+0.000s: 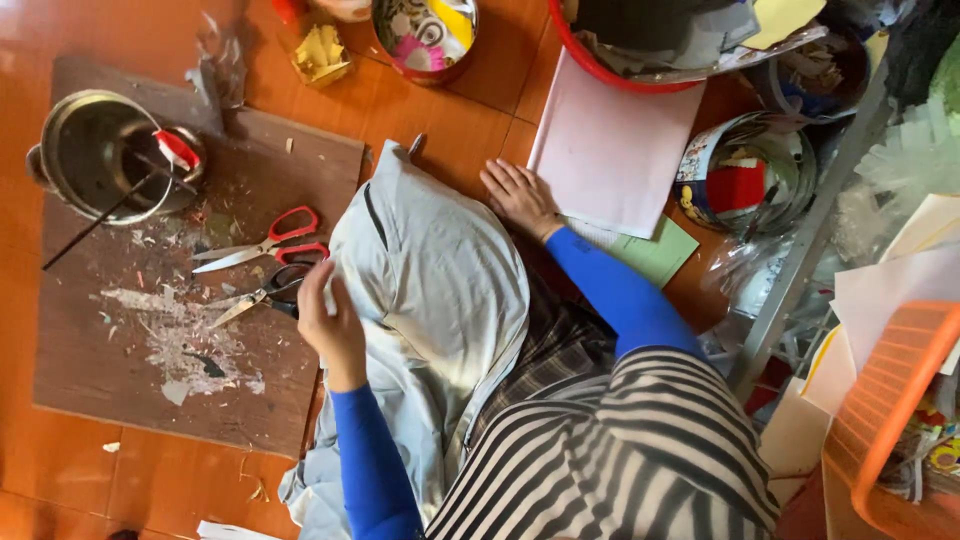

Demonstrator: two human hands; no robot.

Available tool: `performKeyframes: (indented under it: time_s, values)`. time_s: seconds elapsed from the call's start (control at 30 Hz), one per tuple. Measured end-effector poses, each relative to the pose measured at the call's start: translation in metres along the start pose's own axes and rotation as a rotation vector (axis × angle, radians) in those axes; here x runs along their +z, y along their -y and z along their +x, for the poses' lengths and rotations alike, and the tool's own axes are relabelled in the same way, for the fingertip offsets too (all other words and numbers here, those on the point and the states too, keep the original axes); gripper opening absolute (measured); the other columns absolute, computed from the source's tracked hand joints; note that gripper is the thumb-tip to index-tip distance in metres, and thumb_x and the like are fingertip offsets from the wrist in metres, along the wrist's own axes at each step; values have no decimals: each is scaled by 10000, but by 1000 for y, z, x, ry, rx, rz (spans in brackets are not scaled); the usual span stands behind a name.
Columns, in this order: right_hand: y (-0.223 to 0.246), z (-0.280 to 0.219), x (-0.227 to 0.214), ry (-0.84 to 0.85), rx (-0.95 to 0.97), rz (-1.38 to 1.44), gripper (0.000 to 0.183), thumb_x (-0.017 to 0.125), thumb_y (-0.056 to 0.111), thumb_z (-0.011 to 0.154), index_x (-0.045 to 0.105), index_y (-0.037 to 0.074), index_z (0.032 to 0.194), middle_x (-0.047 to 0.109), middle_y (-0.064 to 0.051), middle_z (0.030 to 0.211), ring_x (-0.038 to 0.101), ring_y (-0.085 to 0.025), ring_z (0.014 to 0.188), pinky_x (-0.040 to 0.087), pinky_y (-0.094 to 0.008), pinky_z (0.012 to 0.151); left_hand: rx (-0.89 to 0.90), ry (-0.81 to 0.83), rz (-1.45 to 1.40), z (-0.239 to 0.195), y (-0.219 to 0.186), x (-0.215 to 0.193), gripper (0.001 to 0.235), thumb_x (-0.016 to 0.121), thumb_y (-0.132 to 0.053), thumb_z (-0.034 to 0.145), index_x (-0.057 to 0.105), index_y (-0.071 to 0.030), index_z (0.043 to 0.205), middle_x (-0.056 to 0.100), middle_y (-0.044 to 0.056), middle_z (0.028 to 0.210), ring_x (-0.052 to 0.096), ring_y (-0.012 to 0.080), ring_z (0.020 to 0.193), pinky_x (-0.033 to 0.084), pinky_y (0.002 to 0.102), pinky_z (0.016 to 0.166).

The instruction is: Cutting paper and gold leaf using scissors for traditional craft preparation.

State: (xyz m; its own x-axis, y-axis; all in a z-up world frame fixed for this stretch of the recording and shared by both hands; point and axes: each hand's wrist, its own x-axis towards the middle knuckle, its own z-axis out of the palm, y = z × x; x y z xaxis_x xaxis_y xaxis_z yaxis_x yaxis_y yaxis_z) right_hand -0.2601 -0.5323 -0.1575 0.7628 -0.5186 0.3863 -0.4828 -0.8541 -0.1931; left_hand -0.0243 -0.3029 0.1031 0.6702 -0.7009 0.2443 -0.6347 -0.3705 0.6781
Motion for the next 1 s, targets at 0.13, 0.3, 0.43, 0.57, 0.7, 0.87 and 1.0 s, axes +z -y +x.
performKeyframes:
  time_s: [0.13,0.3,0.43,0.57,0.7,0.87,1.0]
  values:
    - [3,-12,31,-30,63,24,502,664,340,992,595,142,1448,520,-60,1539,449,-236,1426,346,-461,1161,285,148,41,42,-53,46,230,662,-17,988,688,-24,1216,688,149,1287,591,370,1319,426,493,1166]
    - [5,-3,10,31,87,67,483,653,322,970,600,155,1420,531,-54,1517,465,-230,1409,362,-464,1130,459,405,275,46,-71,100,266,692,-191,946,714,-50,1171,650,151,1374,493,372,1387,275,574,1196]
    - [6,-1,-1,31,98,101,472,658,318,981,597,149,1418,532,-62,1513,467,-231,1401,363,-464,1129,423,421,352,44,-79,96,213,692,-223,964,729,-81,1119,664,114,1360,507,344,1381,273,572,1203]
    - [7,8,-21,53,90,111,471,664,283,963,601,142,1409,543,-58,1506,473,-235,1410,366,-454,1142,412,402,310,42,-72,95,181,686,-217,975,736,-94,1099,674,100,1351,522,339,1382,277,568,1212]
    - [10,12,-27,19,112,126,450,670,254,959,604,136,1388,544,-66,1501,475,-237,1412,371,-445,1154,405,403,289,41,-71,94,174,681,-199,979,737,-87,1099,678,97,1354,526,342,1382,281,564,1219]
    - [9,9,-18,9,88,80,466,674,278,955,607,149,1397,545,-47,1498,474,-224,1401,369,-431,1144,386,403,281,39,-66,94,178,683,-196,975,740,-82,1099,683,99,1343,529,342,1371,291,561,1206]
    - [6,6,-12,9,80,65,475,673,300,962,600,160,1409,538,-38,1502,474,-213,1398,363,-429,1135,400,387,276,39,-64,96,171,687,-197,980,740,-83,1095,690,97,1337,539,333,1368,292,550,1209]
